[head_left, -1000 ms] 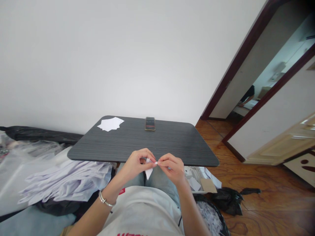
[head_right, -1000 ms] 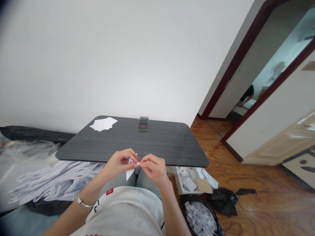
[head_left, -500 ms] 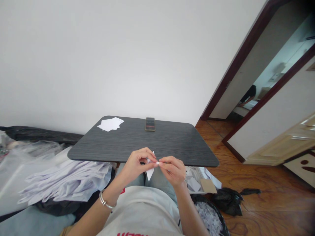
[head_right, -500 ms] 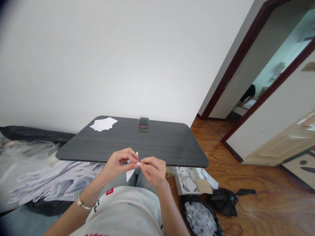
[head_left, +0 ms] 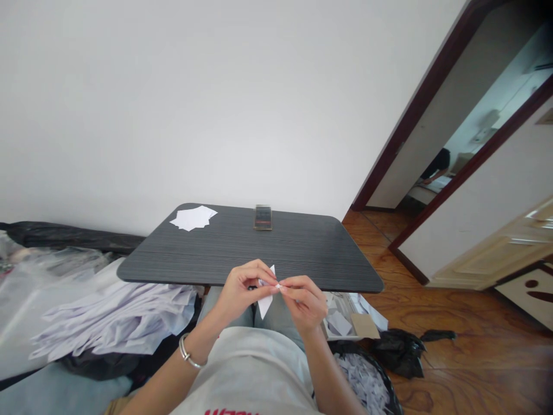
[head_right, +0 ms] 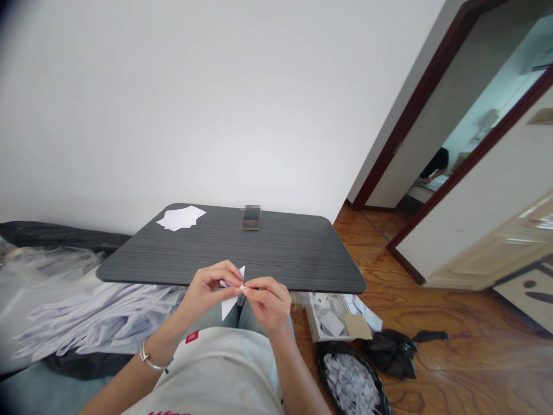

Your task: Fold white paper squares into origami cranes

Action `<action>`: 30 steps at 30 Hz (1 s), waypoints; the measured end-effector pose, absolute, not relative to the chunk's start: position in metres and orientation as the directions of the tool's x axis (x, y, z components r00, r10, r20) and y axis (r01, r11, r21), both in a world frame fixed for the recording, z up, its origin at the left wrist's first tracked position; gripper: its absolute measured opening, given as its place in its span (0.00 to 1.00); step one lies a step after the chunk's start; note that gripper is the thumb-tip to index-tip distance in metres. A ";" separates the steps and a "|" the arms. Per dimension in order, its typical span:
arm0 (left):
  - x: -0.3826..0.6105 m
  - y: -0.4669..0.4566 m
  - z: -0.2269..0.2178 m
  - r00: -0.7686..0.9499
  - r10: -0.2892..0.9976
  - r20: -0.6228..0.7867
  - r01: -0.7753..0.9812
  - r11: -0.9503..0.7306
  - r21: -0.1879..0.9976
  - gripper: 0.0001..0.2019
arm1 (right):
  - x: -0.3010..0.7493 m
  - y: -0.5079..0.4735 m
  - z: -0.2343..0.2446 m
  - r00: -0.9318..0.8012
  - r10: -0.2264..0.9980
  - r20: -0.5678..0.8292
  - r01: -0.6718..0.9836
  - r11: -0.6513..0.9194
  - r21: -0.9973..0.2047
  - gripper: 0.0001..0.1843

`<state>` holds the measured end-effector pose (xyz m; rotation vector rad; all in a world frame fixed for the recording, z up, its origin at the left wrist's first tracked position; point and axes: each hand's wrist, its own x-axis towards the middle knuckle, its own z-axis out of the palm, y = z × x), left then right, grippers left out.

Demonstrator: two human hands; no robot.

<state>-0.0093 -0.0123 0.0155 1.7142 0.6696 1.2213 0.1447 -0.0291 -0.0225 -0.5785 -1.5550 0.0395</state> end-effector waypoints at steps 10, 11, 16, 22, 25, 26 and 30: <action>-0.012 -0.012 0.015 0.350 0.796 0.494 -0.044 -0.513 0.857 0.04 | 0.142 -0.031 -0.012 0.015 0.403 0.915 0.279 0.877 -0.391 0.12; -0.012 -0.012 0.015 0.346 0.793 0.502 -0.038 -0.523 0.852 0.04 | 0.142 -0.031 -0.011 0.001 0.399 0.917 0.285 0.879 -0.382 0.12; -0.013 -0.012 0.014 0.335 0.775 0.536 -0.029 -0.560 0.828 0.03 | 0.142 -0.034 -0.007 -0.031 0.469 0.882 0.241 0.860 -0.449 0.11; -0.015 -0.011 0.014 0.300 0.744 0.598 -0.023 -0.621 0.784 0.03 | 0.141 -0.038 -0.002 -0.032 0.620 0.784 0.089 0.783 -0.616 0.09; -0.015 -0.010 0.015 0.289 0.731 0.619 0.000 -0.646 0.763 0.03 | 0.139 -0.038 -0.002 -0.022 0.732 0.681 -0.033 0.681 -0.732 0.04; -0.016 -0.010 0.015 0.284 0.725 0.627 0.010 -0.656 0.755 0.03 | 0.138 -0.037 -0.003 -0.013 0.777 0.629 -0.096 0.625 -0.774 0.02; -0.017 -0.010 0.017 0.269 0.687 0.675 0.057 -0.711 0.701 0.02 | 0.135 -0.034 -0.006 -0.011 0.915 0.404 -0.326 0.379 -0.866 0.05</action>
